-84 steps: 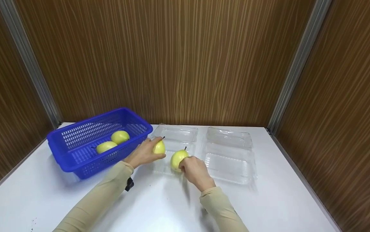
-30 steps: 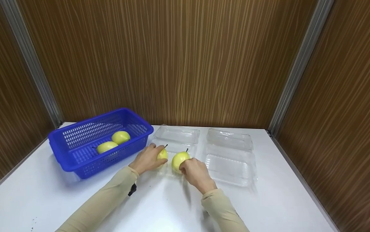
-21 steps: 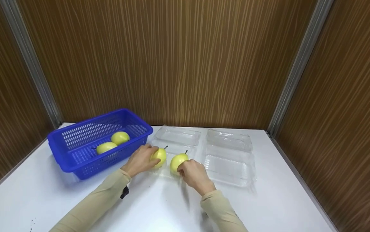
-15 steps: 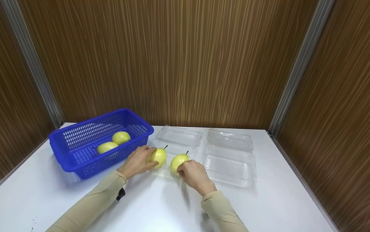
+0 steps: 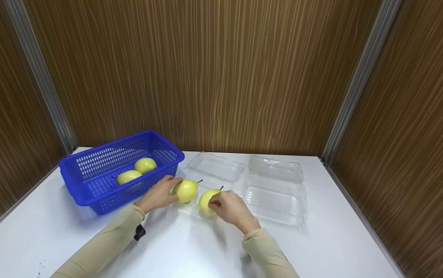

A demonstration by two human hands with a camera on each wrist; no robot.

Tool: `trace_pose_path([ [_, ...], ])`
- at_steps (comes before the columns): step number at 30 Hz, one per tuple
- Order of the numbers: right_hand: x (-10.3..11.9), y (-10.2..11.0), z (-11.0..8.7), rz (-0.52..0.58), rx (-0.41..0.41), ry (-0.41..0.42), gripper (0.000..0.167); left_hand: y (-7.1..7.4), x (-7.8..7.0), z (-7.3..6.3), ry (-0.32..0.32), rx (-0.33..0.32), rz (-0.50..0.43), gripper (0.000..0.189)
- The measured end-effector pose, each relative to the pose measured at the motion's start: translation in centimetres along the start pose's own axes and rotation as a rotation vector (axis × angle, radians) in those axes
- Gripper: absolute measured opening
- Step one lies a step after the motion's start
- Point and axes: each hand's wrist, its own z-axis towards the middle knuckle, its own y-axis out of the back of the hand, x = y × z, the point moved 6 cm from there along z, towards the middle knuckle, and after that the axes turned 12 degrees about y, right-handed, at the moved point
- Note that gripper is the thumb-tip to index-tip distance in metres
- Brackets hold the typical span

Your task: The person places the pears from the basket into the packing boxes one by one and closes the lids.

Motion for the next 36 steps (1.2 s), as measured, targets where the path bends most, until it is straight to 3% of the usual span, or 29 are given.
trace_pose_path([
  [5, -1.8, 1.5, 0.2, 0.009, -0.152, -0.077, 0.009, 0.5, 0.6, -0.2, 0.009, 0.02, -0.014, 0.06],
  [8, -3.1, 2.0, 0.2, 0.002, -0.186, -0.171, 0.013, 0.7, 1.0, -0.5, 0.012, 0.04, -0.039, 0.064],
  [11, -4.1, 2.1, 0.4, 0.011, -0.153, -0.266, 0.023, 0.9, 1.4, -0.7, 0.019, 0.043, -0.053, 0.065],
  [17, -5.4, 1.6, 0.9, 0.016, -0.001, -0.416, 0.039, 0.9, 1.7, -0.9, 0.02, 0.05, -0.071, 0.064],
  [20, -6.2, 1.1, 1.0, 0.14, 0.016, -0.51, 0.047, 0.8, 1.6, -1.0, 0.02, 0.061, -0.081, 0.065],
  [24, -7.5, 0.3, 1.1, 0.418, -0.047, -0.624, 0.056, 0.7, 1.7, -0.9, 0.03, 0.078, -0.086, 0.063],
  [28, -8.3, 0.0, 1.5, 0.559, -0.117, -0.658, 0.057, 0.5, 1.9, -0.5, 0.04, 0.081, -0.072, 0.06],
  [36, -8.7, 0.9, 1.5, 0.475, -0.222, -0.664, 0.054, 0.0, 1.8, -0.3, 0.031, 0.07, -0.078, 0.05],
])
